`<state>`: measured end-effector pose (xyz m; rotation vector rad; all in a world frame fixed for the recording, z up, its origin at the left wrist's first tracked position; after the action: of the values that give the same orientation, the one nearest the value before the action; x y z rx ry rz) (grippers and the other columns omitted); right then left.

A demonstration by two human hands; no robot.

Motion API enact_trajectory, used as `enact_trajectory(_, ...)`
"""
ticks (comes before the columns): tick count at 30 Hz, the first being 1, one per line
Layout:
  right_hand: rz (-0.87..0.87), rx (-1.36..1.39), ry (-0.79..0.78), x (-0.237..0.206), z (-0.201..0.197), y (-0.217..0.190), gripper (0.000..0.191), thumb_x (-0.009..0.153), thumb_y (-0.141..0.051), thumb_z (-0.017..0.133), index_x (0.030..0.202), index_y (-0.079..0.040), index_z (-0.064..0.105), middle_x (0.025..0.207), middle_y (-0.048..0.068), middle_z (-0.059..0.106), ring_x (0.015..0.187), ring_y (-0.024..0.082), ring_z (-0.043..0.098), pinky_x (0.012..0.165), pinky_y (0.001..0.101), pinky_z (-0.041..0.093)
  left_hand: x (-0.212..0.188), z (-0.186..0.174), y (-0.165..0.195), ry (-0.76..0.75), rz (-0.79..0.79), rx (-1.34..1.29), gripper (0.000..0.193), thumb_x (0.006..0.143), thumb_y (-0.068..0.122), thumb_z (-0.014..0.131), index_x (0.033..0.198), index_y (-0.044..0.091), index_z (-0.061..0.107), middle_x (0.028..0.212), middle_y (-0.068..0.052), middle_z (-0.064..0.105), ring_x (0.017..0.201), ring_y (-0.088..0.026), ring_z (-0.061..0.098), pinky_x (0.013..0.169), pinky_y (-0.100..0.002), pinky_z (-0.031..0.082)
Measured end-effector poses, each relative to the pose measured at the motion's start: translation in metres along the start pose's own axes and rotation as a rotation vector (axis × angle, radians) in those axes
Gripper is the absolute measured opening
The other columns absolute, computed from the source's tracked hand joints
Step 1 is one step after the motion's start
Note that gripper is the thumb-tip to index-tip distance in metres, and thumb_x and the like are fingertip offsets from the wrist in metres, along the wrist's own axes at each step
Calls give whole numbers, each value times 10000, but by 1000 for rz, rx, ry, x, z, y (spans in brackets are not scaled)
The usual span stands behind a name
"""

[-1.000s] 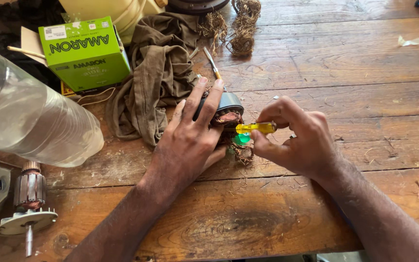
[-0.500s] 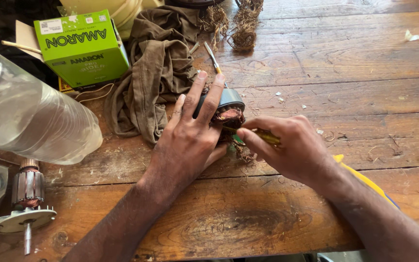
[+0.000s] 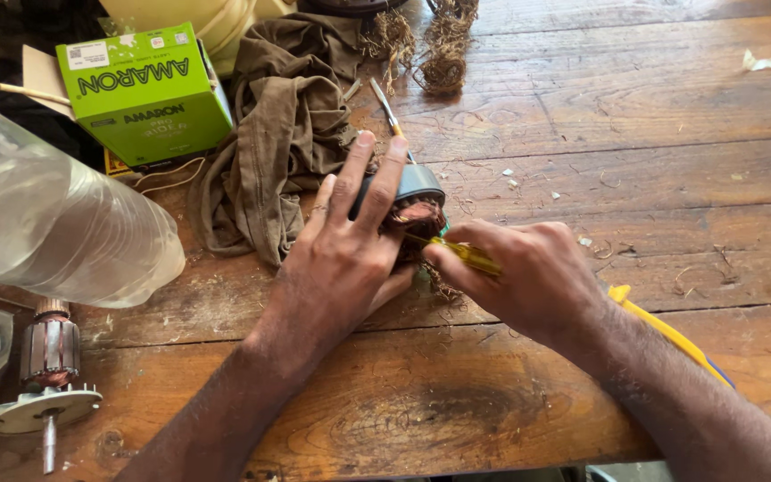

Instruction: The person works at a wooden table extracting copper windings from an electric motor stator. They hold the motor housing with one hand while prying and pulling the copper coil windings loose with a screwdriver and pliers, working the windings free by hand and setting debris aside.

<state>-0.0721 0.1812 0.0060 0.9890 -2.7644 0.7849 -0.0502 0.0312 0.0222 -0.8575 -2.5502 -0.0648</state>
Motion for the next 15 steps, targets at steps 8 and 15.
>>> enact_trajectory(8, -26, -128, -23, -2, 10, -3, 315, 1016, -355, 588, 876, -104, 717, 482, 30, 636, 319, 110, 560, 293, 311, 480, 1, -4, 1, -2, -5, -15, 543, 770, 453, 850, 1080, 13, 776, 1603, -226, 243, 1501, -454, 211, 1100, -619, 457)
enact_trajectory(15, -328, -241, 174, -11, 10, -23, 252, 1061, -216, 661, 864, -59, 651, 588, 30, 649, 393, 80, 565, 330, 274, 467, 0, -4, 3, 37, -7, -33, 525, 787, 454, 859, 1069, 18, 777, 1610, -210, 258, 1512, -438, 229, 1148, -610, 433)
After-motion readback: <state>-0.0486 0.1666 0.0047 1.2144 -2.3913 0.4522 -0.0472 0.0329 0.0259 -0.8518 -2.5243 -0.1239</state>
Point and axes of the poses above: each hand's wrist, its own x-axis towards the middle knuckle, its own z-axis out of the palm, y = z × x, the point moved 7 cm from there along x, towards the middle knuckle
